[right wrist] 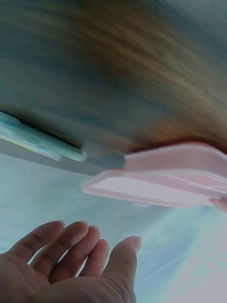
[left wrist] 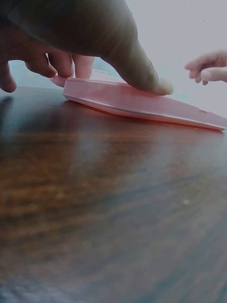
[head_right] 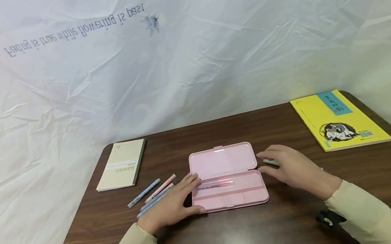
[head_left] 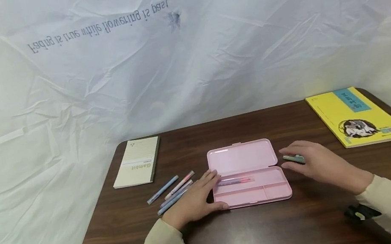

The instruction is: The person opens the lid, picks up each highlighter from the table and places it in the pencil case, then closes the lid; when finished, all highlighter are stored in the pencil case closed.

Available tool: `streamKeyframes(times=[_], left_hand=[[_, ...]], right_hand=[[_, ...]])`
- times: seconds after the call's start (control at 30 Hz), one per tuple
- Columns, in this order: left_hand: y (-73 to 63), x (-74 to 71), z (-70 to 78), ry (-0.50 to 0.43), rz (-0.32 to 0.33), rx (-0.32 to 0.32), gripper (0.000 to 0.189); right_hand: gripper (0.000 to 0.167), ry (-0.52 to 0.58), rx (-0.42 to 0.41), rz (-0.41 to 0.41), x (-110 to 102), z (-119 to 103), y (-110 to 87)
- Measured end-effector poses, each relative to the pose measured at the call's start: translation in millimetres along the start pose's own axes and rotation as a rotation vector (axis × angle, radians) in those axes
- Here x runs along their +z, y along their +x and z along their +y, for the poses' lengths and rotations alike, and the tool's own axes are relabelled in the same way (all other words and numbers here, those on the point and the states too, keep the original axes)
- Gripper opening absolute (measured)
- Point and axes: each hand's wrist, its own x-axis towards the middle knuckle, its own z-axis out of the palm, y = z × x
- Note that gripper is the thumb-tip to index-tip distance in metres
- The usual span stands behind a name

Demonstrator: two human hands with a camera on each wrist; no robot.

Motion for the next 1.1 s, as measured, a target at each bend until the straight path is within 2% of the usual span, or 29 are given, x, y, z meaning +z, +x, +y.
streamKeyframes(times=[0.3, 0.43, 0.6, 0.93, 1.1], left_hand=[[0.7, -0.1, -1.7, -0.003, 0.003, 0.007, 0.091], [0.2, 0.6, -3.2, -0.010, 0.009, 0.008, 0.091], [0.6, 2.3, -2.6, -0.021, 0.010, 0.014, 0.091], [1.1, 1.9, -1.5, -0.027, 0.011, 0.015, 0.090], [1.1, 0.5, -1.3, -0.033, 0.003, 0.009, 0.089]], right_hand=[[0.041, -0.032, 0.020, 0.033, -9, 22, -16.9], [0.046, -0.030, 0.067, 0.033, -12, 31, -25.3], [0.051, -0.047, 0.132, 0.006, -16, 46, -38.2], [0.056, -0.092, 0.197, -0.057, -22, 77, -58.7], [0.051, -0.096, 0.205, -0.074, -21, 88, -62.0]])
